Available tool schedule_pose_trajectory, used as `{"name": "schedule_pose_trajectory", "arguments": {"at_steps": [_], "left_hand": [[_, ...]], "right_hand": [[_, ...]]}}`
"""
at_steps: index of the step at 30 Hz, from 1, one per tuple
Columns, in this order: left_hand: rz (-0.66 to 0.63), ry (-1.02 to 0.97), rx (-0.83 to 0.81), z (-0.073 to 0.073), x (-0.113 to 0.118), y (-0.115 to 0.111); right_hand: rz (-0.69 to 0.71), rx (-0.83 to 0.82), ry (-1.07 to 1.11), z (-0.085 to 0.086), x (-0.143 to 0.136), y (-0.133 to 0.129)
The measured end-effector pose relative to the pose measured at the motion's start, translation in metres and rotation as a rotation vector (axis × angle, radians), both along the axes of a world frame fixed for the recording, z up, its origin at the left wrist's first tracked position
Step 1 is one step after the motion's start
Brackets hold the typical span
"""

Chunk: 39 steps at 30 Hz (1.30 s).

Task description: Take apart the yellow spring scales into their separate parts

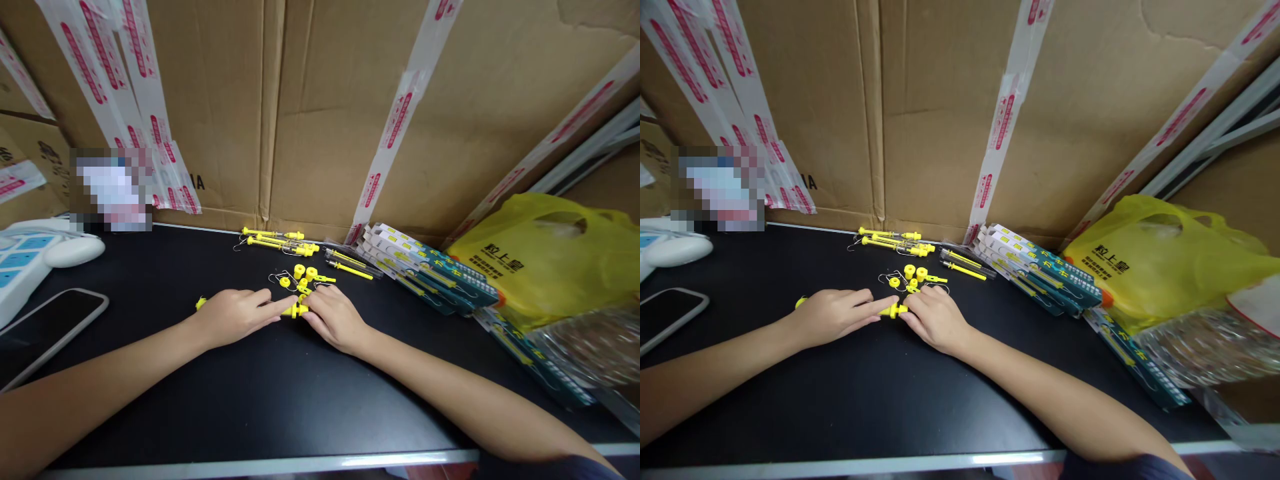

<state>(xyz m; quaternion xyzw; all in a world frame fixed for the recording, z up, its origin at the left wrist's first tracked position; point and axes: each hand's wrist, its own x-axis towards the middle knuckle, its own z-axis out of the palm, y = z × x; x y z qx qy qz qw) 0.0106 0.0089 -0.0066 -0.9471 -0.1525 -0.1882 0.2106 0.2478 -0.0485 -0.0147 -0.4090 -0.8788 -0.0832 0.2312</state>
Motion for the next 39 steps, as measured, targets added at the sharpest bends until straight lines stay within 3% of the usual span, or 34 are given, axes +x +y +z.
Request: {"name": "schedule_pose_trajectory", "arguments": {"at_steps": [11, 18, 27, 35, 39], "left_hand": [[0.008, 0.003, 0.012, 0.0002, -0.0003, 0.0002], [0.005, 0.009, 0.006, 0.0001, -0.0008, 0.0001], [0.006, 0.012, -0.008, -0.0001, -0.0005, 0.0003], [0.003, 0.011, -0.010, 0.0005, -0.0008, -0.0007], [0.007, -0.002, 0.003, 0.0011, -0.0013, 0.0005]], "right_hand": [[0.031, -0.006, 0.081, 0.0004, -0.0014, -0.0018], [-0.001, -0.013, -0.004, 0.0002, -0.0010, 0.0003], [0.025, -0.040, 0.107, -0.0001, -0.0023, -0.0017], [-0.005, -0.017, -0.029, -0.0002, -0.0004, 0.0005], [0.004, 0.006, 0.008, -0.0015, -0.0011, 0.0011]]}}
